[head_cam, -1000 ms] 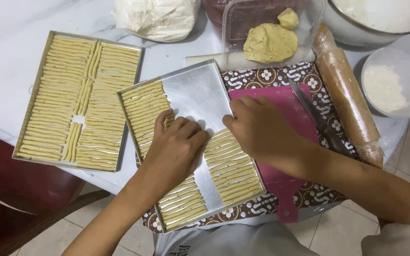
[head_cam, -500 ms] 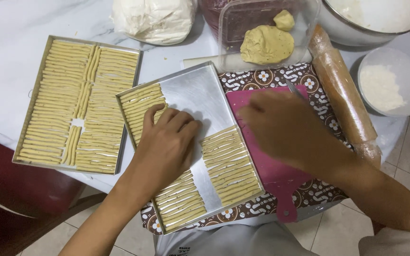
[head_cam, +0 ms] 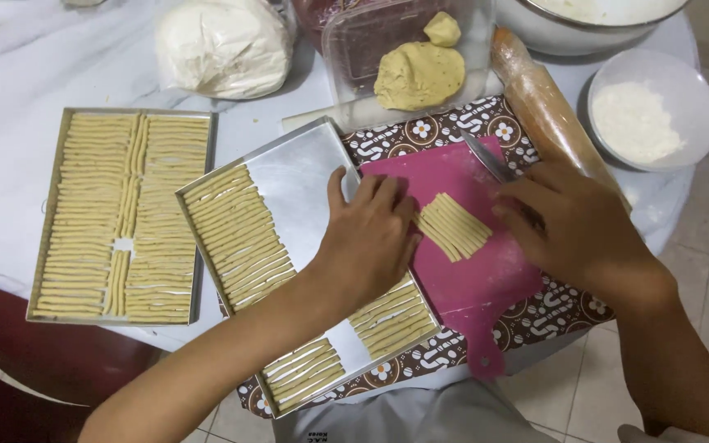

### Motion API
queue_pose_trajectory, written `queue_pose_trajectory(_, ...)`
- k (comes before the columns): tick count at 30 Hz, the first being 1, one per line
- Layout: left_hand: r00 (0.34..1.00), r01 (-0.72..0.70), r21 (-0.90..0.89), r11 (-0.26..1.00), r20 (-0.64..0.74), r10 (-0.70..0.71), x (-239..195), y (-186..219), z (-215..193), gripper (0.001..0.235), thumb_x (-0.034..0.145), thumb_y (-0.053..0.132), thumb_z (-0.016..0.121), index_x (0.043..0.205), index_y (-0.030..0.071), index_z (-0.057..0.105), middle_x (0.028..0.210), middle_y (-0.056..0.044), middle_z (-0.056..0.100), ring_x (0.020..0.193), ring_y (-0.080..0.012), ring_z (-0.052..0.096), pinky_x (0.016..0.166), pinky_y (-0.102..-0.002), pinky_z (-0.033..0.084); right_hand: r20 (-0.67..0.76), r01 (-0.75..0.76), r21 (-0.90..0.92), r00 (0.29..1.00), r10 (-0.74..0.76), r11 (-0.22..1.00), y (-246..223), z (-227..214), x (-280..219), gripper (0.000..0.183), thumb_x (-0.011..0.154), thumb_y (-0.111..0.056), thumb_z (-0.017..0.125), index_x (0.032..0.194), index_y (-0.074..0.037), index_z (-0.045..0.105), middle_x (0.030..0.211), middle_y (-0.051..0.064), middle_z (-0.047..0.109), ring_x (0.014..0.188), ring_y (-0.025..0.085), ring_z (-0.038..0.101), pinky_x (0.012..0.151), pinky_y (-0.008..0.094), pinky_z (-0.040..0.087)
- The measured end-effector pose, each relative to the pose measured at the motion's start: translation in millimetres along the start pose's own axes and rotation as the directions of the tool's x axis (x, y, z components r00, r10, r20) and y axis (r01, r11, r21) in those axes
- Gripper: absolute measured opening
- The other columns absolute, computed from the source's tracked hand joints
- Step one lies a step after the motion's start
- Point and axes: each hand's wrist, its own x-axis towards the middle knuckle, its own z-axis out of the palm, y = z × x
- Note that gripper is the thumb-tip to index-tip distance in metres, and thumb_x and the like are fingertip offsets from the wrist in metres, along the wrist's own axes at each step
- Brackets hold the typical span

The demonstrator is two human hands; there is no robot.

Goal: Arranging dough strips on a tray and rolling small dough balls

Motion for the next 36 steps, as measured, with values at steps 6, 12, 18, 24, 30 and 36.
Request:
queue_pose_trajectory(6, 0.999, 0.04, -0.066, 0.997, -0.033, -0.042, -11, 10, -6, 0.021, 0.095, 0.029, 0.064, 0.098, 0.01, 0.073, 0.117, -0.013, 0.063, 0.104, -0.0343, 0.058, 0.108, -0.073, 0.026, 0.008, 0.008, 0.068, 1.0, -0.009, 0.998, 12, 8, -11, 0.013, 0.094, -0.016, 0.072, 0.105, -0.008, 0.074, 0.099, 0.004, 0.07, 0.106, 0.024, 0.064, 0.063, 0.04, 0.053)
queue_pose_trajectory(12, 0.996, 0.063, -0.1, 0.993, -0.058, -0.069, -11, 10, 0, 0.019, 0.093, 0.025, 0.066, 0.102, 0.01, 0.074, 0.116, -0.012, 0.066, 0.104, -0.0335, 0.059, 0.109, -0.071, 0.025, -0.037, 0.014, 0.105, 0.999, -0.01, 0.994, 9, 11, -11, 0.012, 0.093, -0.017, 0.076, 0.101, -0.008, 0.073, 0.096, 0.005, 0.069, 0.093, 0.026, 0.064, 0.064, 0.041, 0.052)
queue_pose_trajectory(18, 0.997, 0.066, -0.121, 0.991, -0.042, -0.072, -2, 6, 2, 0.024, 0.091, 0.021, 0.066, 0.112, 0.01, 0.071, 0.114, -0.011, 0.064, 0.106, -0.0338, 0.059, 0.107, -0.073, 0.026, -0.058, 0.085, 0.157, 0.995, -0.076, 0.984, 7, 12, -6, 0.012, 0.094, -0.012, 0.074, 0.1, -0.002, 0.073, 0.093, 0.01, 0.068, 0.085, 0.027, 0.063, 0.073, 0.041, 0.05)
queue_pose_trajectory(24, 0.998, 0.058, -0.129, 0.99, 0.004, -0.058, 2, 3, 4, 0.033, 0.084, 0.024, 0.074, 0.114, 0.011, 0.071, 0.116, -0.01, 0.064, 0.108, -0.0319, 0.058, 0.108, -0.073, 0.023, -0.054, 0.067, 0.188, 0.997, -0.058, 0.98, 4, 12, -6, 0.014, 0.095, -0.015, 0.074, 0.101, -0.003, 0.073, 0.092, 0.009, 0.068, 0.084, 0.025, 0.062, 0.073, 0.04, 0.05)
queue_pose_trajectory(30, 0.999, 0.029, -0.158, 0.987, 0.026, -0.025, 5, 0, 5, 0.032, 0.089, 0.023, 0.069, 0.119, 0.011, 0.07, 0.11, -0.011, 0.063, 0.104, -0.0327, 0.058, 0.108, -0.071, 0.021, -0.06, 0.086, 0.189, 0.995, -0.076, 0.978, 5, 12, -5, 0.012, 0.095, -0.015, 0.073, 0.098, -0.004, 0.071, 0.09, 0.009, 0.066, 0.082, 0.026, 0.061, 0.073, 0.039, 0.049)
queue_pose_trajectory(36, 0.999, -0.025, -0.177, 0.984, 0.039, 0.032, 9, -4, 4, 0.03, 0.089, 0.017, 0.068, 0.119, 0.01, 0.07, 0.114, -0.01, 0.064, 0.107, -0.0308, 0.059, 0.107, -0.07, 0.021, -0.068, 0.137, 0.189, 0.99, -0.127, 0.972, 4, 9, -2, 0.012, 0.094, -0.014, 0.074, 0.1, -0.003, 0.072, 0.088, 0.009, 0.067, 0.079, 0.025, 0.06, 0.078, 0.04, 0.047)
